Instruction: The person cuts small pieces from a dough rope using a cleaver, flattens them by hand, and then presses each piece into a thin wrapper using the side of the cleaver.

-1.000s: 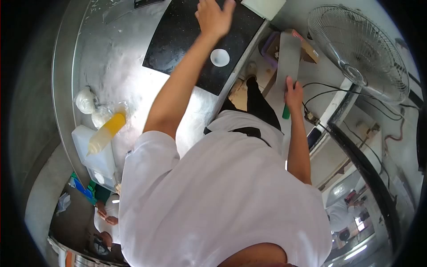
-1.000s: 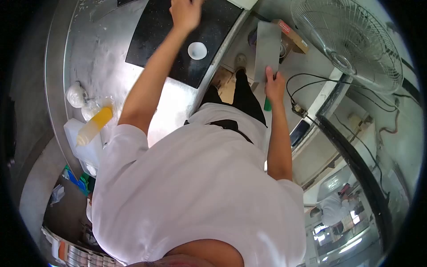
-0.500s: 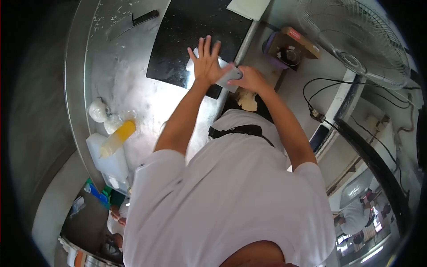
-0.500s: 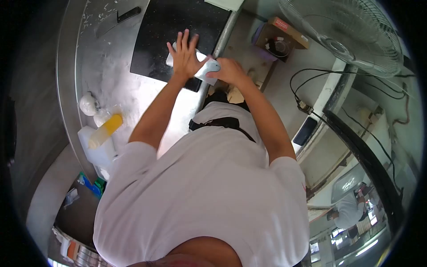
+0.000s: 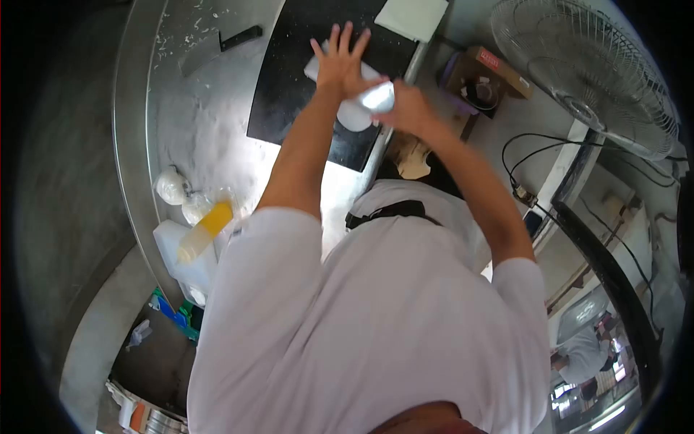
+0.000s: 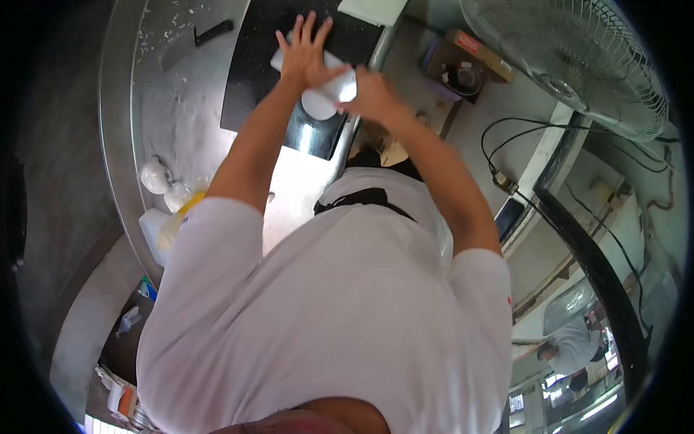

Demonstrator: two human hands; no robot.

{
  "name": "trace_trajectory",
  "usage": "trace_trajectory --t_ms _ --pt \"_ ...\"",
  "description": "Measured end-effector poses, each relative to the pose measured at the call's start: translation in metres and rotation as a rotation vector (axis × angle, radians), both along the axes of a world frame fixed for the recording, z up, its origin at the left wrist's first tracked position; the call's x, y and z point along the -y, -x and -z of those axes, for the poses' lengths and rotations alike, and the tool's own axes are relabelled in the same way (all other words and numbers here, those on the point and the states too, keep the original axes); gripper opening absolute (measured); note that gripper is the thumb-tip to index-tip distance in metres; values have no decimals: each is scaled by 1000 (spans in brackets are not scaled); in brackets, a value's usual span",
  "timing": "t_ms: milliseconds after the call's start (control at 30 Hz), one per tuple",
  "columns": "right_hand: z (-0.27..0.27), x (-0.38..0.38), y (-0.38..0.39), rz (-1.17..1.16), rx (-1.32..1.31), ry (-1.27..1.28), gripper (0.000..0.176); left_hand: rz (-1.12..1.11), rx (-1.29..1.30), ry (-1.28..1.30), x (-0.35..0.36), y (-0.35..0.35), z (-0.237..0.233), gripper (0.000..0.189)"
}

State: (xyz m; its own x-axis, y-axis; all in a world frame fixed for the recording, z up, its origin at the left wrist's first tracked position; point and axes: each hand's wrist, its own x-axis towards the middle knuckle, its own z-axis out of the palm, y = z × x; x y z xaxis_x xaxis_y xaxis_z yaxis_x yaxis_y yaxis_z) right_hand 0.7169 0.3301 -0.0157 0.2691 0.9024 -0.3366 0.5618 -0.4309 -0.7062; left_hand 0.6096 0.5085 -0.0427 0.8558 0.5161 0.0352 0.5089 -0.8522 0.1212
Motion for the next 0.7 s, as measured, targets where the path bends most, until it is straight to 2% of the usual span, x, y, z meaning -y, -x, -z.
trace_trajectory --t_ms 33,67,100,167,200,267,300,367,433,467,500,600,667,700 --pt "-3 9 7 32 -123 54 82 32 -81 12 15 9 -6 117" --pt "8 31 21 -29 -45 -6 86 70 -73 58 33 25 -8 118" --pt "5 45 35 -3 -20 98 84 102 -115 97 47 35 -8 118" --pt "13 52 41 63 4 -18 80 193 -200 108 46 25 -17 118" --pt "11 47 38 72 1 -12 80 199 -84 103 39 20 -11 117" --pt "2 30 21 94 3 114 77 198 -23 92 27 7 -5 117" --pt "1 19 8 99 10 104 77 189 40 73 19 -2 -1 117" --pt "3 7 -9 111 -128 -85 74 191 98 38 -2 -21 0 116" --pt "7 -12 -17 123 -44 -80 71 228 181 24 -21 -33 6 116" --pt "-11 -16 -14 120 -35 34 70 249 139 36 -24 -35 6 118" --pt "-8 -8 -4 111 -33 27 70 240 141 28 -20 -25 3 118" --pt "10 50 45 97 -91 -97 74 366 -96 159 28 23 -8 123" --pt "17 74 51 89 260 -238 82 383 -129 170 49 18 -9 120" --pt "16 72 36 85 258 -226 82 375 -142 158 53 13 -14 118"
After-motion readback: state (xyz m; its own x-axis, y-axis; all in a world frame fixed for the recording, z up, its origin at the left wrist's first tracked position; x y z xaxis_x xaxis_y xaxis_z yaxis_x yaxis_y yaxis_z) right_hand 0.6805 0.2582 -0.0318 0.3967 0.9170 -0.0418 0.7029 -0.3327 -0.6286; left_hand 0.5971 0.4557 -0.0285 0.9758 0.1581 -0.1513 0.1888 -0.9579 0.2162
